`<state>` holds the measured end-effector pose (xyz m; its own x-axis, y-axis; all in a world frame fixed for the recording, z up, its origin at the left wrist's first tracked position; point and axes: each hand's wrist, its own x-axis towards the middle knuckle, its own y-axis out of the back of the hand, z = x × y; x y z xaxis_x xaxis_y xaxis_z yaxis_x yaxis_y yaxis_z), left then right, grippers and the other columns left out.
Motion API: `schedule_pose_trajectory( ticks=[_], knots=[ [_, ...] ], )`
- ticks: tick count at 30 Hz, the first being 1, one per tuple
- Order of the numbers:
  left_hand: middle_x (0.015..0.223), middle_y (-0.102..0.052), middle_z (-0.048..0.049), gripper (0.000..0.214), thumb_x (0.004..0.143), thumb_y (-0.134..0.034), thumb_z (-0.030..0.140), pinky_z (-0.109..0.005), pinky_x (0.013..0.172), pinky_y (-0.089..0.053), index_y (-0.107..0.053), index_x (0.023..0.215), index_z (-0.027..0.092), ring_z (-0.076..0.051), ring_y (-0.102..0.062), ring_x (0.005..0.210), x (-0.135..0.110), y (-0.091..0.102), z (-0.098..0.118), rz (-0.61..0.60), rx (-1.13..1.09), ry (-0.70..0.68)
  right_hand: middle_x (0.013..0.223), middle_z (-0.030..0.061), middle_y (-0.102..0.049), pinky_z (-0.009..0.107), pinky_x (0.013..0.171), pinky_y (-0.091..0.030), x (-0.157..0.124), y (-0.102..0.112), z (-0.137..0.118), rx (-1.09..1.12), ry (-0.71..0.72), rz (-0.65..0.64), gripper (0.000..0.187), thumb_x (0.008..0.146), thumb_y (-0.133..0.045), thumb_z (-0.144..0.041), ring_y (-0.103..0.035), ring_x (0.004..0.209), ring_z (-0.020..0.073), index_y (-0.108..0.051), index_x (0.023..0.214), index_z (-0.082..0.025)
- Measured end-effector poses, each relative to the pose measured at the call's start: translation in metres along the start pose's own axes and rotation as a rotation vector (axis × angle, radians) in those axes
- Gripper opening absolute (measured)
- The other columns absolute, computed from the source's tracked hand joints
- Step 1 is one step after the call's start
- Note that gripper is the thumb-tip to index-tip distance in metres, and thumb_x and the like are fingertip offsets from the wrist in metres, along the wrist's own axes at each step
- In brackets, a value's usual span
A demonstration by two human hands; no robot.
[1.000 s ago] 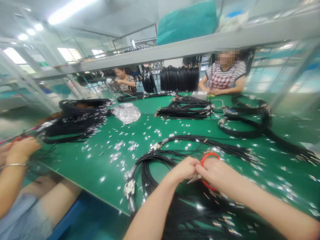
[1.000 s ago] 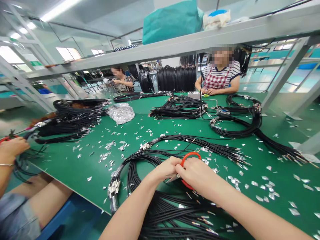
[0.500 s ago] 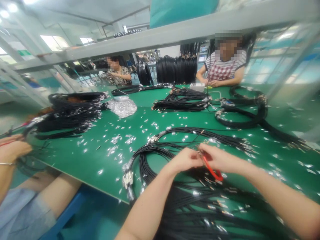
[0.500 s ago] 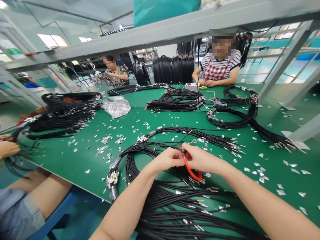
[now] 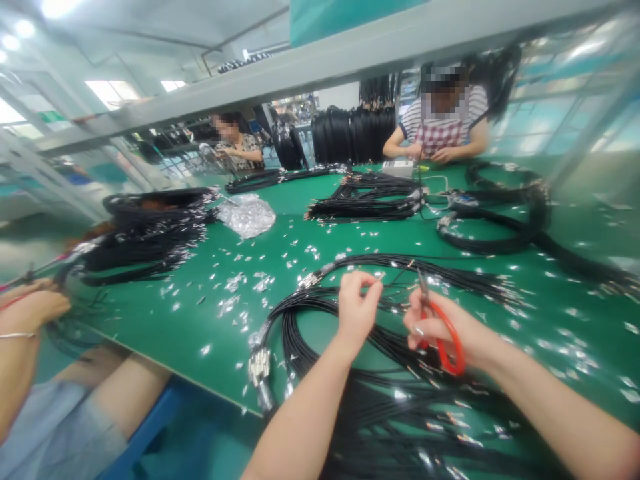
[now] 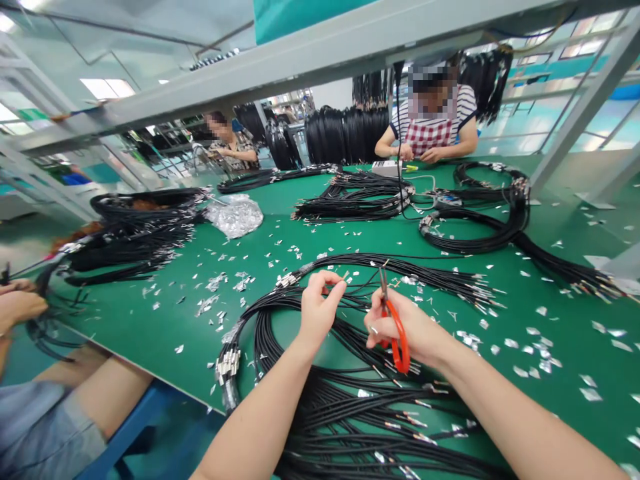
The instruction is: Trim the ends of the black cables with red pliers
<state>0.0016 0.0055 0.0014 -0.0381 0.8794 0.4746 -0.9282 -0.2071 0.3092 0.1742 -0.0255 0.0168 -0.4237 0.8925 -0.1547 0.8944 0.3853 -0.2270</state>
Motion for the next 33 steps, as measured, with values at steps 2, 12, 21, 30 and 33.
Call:
schedule_pose_trajectory(
  ticks=[2,12,21,30,33],
  knots=[
    [0.074,-0.057,-0.0020,0.005,0.074,-0.057,0.022,-0.026,0.065,-0.038,-0.056,0.071,0.017,-0.015,-0.050,0.074,-0.001,0.000,0.003,-0.079,-0.206,0.162,0.059,-0.0066,-0.051,0.026,0.053,-0.043,0.006,0.008,-0.002,-0.229,0.112,0.244,0.027,0.064,-0.068,-0.025,-0.054,0.051,0.0113,-0.043,0.075,-0.021],
    [0.081,-0.055,-0.0022,0.003,0.069,-0.061,0.019,-0.026,0.070,-0.039,-0.060,0.066,0.018,-0.016,-0.050,0.083,0.002,0.010,0.015,-0.007,-0.408,0.202,0.074,-0.0038,-0.059,0.028,0.069,-0.046,0.051,-0.034,0.013,0.064,0.299,0.179,0.030,0.059,-0.073,-0.017,-0.058,0.069,0.0123,-0.051,0.079,-0.021],
    [0.078,-0.055,-0.0017,0.003,0.067,-0.062,0.016,-0.026,0.074,-0.041,-0.062,0.065,0.016,-0.014,-0.052,0.080,0.009,0.016,0.015,0.016,-0.581,0.246,0.071,-0.0046,-0.052,0.027,0.066,-0.044,0.066,-0.039,0.012,-0.025,0.311,0.151,0.032,0.059,-0.075,-0.023,-0.053,0.065,0.0113,-0.047,0.075,-0.022],
    [0.078,-0.061,-0.0023,0.012,0.070,-0.062,0.021,-0.026,0.070,-0.045,-0.062,0.081,0.017,-0.013,-0.057,0.072,0.007,0.012,0.007,0.062,-0.500,0.269,0.068,-0.0057,-0.046,0.026,0.062,-0.039,0.067,-0.043,0.013,-0.183,0.322,0.213,0.030,0.064,-0.069,-0.024,-0.046,0.061,0.0107,-0.040,0.070,-0.022],
    [0.074,-0.062,-0.0025,0.007,0.074,-0.058,0.022,-0.026,0.070,-0.045,-0.061,0.077,0.017,-0.014,-0.058,0.072,0.006,0.013,0.007,0.081,-0.414,0.210,0.067,-0.0060,-0.047,0.026,0.062,-0.039,0.066,-0.043,0.012,-0.196,0.329,0.210,0.029,0.064,-0.068,-0.023,-0.045,0.060,0.0102,-0.040,0.070,-0.022]
  ],
)
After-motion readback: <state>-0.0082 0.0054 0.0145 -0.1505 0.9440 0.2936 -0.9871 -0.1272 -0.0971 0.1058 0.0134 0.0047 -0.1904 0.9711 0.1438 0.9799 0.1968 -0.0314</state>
